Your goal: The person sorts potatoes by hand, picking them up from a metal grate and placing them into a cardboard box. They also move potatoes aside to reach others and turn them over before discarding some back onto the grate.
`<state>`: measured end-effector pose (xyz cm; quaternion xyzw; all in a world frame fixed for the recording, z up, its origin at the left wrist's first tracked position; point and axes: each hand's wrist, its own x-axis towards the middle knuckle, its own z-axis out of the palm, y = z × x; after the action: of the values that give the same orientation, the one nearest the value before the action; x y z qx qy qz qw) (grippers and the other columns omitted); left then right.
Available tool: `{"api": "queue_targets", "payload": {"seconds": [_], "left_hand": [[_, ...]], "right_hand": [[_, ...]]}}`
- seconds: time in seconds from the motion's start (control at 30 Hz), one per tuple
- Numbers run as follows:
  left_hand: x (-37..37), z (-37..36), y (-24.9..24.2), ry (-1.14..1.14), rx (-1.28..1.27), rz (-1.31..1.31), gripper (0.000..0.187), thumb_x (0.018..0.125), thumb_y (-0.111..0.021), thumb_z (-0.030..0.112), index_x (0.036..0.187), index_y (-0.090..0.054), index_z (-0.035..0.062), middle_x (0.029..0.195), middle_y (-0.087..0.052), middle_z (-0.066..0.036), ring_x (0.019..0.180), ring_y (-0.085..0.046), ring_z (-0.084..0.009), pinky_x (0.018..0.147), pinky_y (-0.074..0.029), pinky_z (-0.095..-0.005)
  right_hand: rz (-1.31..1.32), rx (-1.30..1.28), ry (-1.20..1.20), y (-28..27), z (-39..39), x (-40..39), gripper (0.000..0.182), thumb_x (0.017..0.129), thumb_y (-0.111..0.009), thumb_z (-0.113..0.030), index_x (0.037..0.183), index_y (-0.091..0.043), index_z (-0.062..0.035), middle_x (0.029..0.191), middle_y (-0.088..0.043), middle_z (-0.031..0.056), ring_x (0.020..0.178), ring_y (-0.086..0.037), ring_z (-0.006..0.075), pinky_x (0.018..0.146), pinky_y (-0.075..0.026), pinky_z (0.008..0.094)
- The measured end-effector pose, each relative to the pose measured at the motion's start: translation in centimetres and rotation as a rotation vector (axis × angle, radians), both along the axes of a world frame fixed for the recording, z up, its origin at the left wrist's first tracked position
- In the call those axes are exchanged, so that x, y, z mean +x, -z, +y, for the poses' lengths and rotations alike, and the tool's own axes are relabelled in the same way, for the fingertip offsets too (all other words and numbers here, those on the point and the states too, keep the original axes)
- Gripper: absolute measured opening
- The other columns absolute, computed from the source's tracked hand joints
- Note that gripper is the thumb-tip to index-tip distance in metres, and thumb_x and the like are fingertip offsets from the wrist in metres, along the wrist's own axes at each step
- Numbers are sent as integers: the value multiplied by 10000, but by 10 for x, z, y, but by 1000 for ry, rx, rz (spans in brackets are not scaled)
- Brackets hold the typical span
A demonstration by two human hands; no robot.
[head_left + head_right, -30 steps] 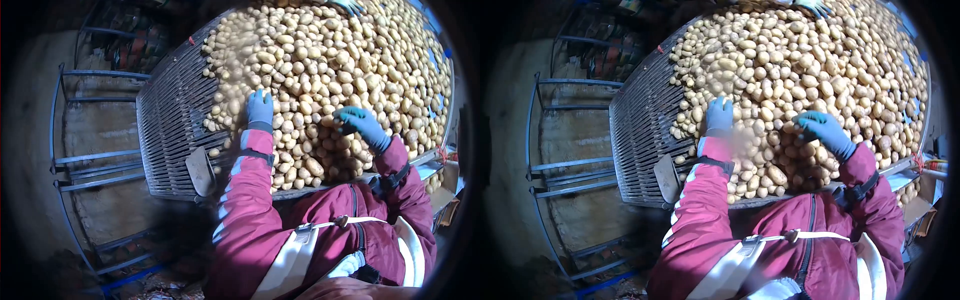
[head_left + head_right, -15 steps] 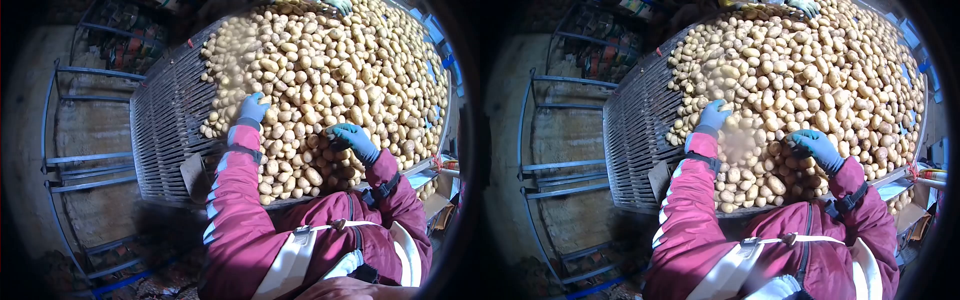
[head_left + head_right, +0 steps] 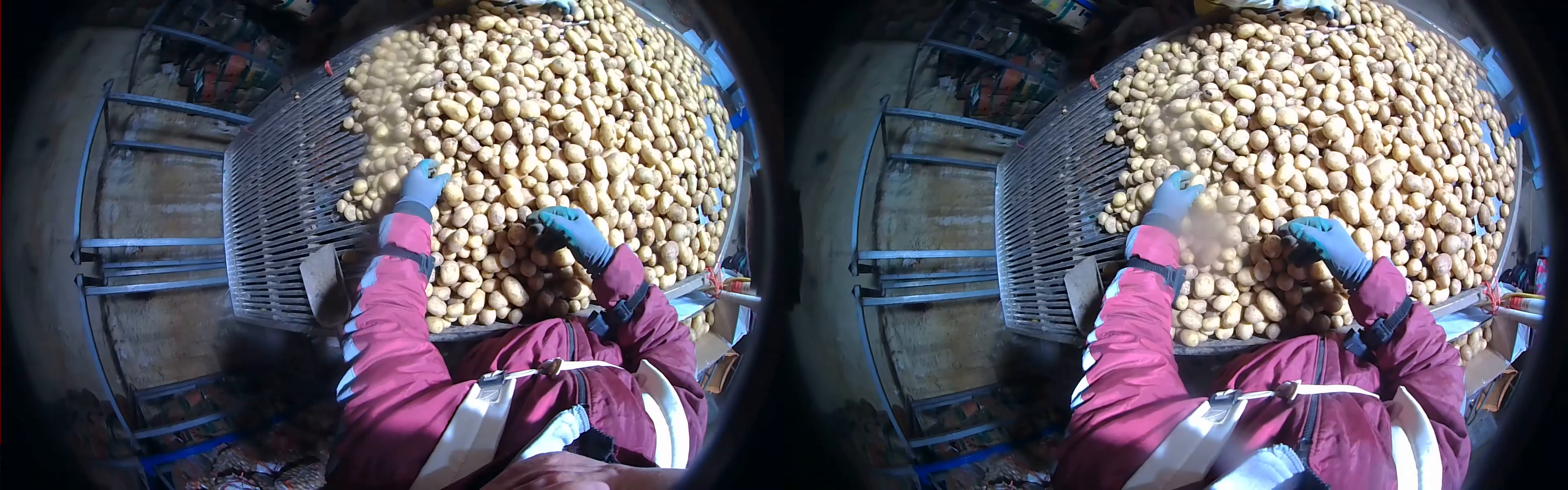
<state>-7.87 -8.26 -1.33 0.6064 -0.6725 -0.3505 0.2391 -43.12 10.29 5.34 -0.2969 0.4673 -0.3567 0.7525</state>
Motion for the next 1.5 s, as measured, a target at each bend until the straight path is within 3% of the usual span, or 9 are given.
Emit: {"api": "queue_targets", "payload": {"seconds": [0.13, 0.33, 0.47, 0.53, 0.6, 1.03, 1.37, 1.47, 1.5], "left_hand": [[-9, -4, -19, -16, 126, -63, 379, 850, -808, 247, 1107, -705, -12, 1035, -748, -120, 917, -696, -187, 811, -574, -352], [-48, 26, -48, -53, 177, 430, 298, 916, -762, 99, 1196, -700, 19, 965, -697, -2, 760, -575, -55, 649, -464, -197], [-41, 8, -15, 53, -214, -63, 520, 930, -750, 236, 1356, -618, -31, 1275, -679, -201, 1120, -672, -285, 927, -554, -383], [-55, 19, -15, 66, -104, -249, 795, 851, -774, 424, 1490, -505, 36, 1421, -531, -334, 1332, -529, -458, 1103, -447, -507], [-91, 33, -72, -10, 270, -403, 867, 842, -779, 405, 1549, -410, 64, 1406, -544, -338, 1307, -548, -467, 1086, -459, -519], [-105, 30, -23, 73, -248, -659, 515, 855, -774, 357, 1311, -599, 195, 1211, -632, -172, 1017, -677, -416, 851, -575, -518], [-85, 37, -22, 6, -135, -431, 485, 878, -751, 273, 1323, -632, 125, 1210, -673, -256, 1116, -647, -441, 964, -525, -514], [-81, 17, -30, -44, 37, -74, 451, 878, -777, 267, 1256, -680, 40, 1163, -725, -175, 1016, -690, -317, 905, -548, -413], [-59, -5, 33, -78, 5, 336, 402, 925, -749, 243, 1231, -679, -9, 1155, -726, -141, 961, -680, -238, 855, -545, -345]], "right_hand": [[-23, 32, 23, -1, 2, -1, 370, 1021, -654, -348, 1240, -731, -61, 1058, -742, -8, 789, -701, 101, 697, -577, 255], [-65, -21, 116, 12, 0, -4, 354, 1033, -639, -331, 1255, -706, -64, 1054, -728, -11, 800, -695, 94, 704, -576, 248], [-51, 65, 42, -4, 4, 0, 351, 1035, -638, -328, 1264, -704, -71, 1056, -725, 7, 805, -710, 122, 711, -588, 267], [-52, 73, 44, -5, 5, 0, 361, 1034, -639, -338, 1267, -702, -69, 1050, -729, 12, 807, -716, 134, 707, -591, 273], [-51, 83, 48, -4, 8, 0, 371, 1034, -639, -347, 1269, -700, -67, 1043, -733, 18, 809, -723, 145, 703, -594, 278], [-4, 126, 57, 10, 19, 2, 367, 1033, -639, -356, 1259, -706, -75, 1022, -741, 37, 770, -709, 139, 688, -604, 282], [15, 114, 108, -4, 32, -12, 321, 1008, -645, -284, 1235, -721, -70, 1031, -712, 30, 860, -711, 140, 761, -601, 277], [-57, 65, 142, 3, 38, -16, 319, 1008, -639, -288, 1226, -728, -73, 1033, -713, 25, 895, -705, 137, 746, -591, 273], [-7, 17, 148, 16, 40, -19, 315, 1012, -627, -291, 1217, -735, -78, 1037, -715, 21, 919, -702, 141, 761, -594, 290]]}}
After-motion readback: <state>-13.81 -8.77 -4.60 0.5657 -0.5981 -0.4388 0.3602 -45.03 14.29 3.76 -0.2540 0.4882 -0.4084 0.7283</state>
